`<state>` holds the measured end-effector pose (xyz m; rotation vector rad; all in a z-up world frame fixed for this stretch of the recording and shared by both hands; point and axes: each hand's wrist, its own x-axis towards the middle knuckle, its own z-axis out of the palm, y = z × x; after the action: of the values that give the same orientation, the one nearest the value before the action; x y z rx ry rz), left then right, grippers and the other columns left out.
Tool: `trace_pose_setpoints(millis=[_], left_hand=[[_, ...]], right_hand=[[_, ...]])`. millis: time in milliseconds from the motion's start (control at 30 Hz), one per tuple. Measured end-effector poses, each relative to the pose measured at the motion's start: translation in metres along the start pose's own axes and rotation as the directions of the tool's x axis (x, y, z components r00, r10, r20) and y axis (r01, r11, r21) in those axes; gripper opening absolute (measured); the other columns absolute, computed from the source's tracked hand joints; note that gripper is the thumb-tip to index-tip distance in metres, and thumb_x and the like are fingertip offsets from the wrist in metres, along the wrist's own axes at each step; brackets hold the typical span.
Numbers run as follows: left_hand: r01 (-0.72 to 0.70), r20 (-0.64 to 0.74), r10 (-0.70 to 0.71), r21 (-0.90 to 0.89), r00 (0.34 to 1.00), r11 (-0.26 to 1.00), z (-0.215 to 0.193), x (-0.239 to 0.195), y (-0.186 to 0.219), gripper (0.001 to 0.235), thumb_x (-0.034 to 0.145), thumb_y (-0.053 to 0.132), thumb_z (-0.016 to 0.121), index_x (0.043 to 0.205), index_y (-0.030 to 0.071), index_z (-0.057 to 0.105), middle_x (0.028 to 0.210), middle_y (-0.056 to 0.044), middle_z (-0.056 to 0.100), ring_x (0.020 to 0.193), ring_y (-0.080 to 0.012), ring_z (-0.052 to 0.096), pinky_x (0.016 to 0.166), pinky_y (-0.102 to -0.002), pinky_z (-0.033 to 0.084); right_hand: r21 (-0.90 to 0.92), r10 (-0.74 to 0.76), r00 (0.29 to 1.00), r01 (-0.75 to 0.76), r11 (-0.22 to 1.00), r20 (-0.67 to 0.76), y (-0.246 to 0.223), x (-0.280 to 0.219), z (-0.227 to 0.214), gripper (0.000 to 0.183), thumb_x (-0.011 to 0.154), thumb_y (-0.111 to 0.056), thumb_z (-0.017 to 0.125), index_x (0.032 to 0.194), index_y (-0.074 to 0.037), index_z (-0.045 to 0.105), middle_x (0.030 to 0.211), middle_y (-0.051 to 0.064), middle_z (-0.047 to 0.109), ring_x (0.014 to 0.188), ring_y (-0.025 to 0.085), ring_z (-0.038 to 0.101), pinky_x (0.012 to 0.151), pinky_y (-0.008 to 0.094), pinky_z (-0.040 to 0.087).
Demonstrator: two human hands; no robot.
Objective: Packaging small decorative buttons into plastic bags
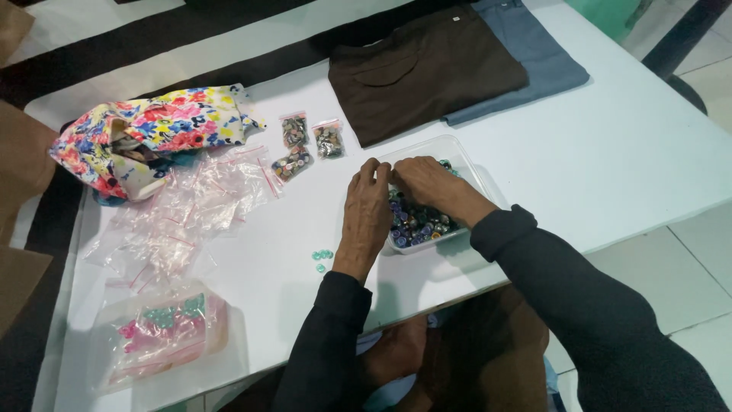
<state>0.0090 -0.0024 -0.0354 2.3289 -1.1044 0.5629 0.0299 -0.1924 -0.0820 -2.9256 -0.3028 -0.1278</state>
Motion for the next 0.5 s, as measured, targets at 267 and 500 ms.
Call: trace_pose_setpoints(millis=[267, 500], left_hand=[[0.077, 0.187, -0.084, 0.045, 0.979, 0.996, 0.013, 0.002, -0.007, 0.053, 0.084, -0.004, 0.064, 0.131, 0.014, 0.046, 0.123, -0.011, 0.060, 0.105, -0.0285, 0.072, 0.119, -0.053, 0.029], [0.097, 0.219, -0.090, -0.020, 0.972, 0.995, 0.022, 0.003, -0.013, 0.056, 0.080, -0.008, 0.069, 0.128, 0.010, 0.048, 0.111, -0.016, 0.069, 0.104, -0.0347, 0.070, 0.115, -0.054, 0.036]], right_hand=[[0.284, 0.135, 0.980, -0.173, 0.943, 0.148, -0.024, -0.033, -0.088, 0.031, 0.088, -0.016, 0.062, 0.118, -0.010, 0.067, 0.100, 0.023, 0.076, 0.104, 0.051, 0.069, 0.088, 0.062, 0.053], [0.174, 0.098, 0.993, -0.107, 0.979, 0.059, -0.013, -0.031, -0.074, 0.018, 0.088, -0.011, 0.065, 0.102, -0.007, 0.075, 0.097, 0.021, 0.075, 0.099, 0.049, 0.070, 0.085, 0.059, 0.056]])
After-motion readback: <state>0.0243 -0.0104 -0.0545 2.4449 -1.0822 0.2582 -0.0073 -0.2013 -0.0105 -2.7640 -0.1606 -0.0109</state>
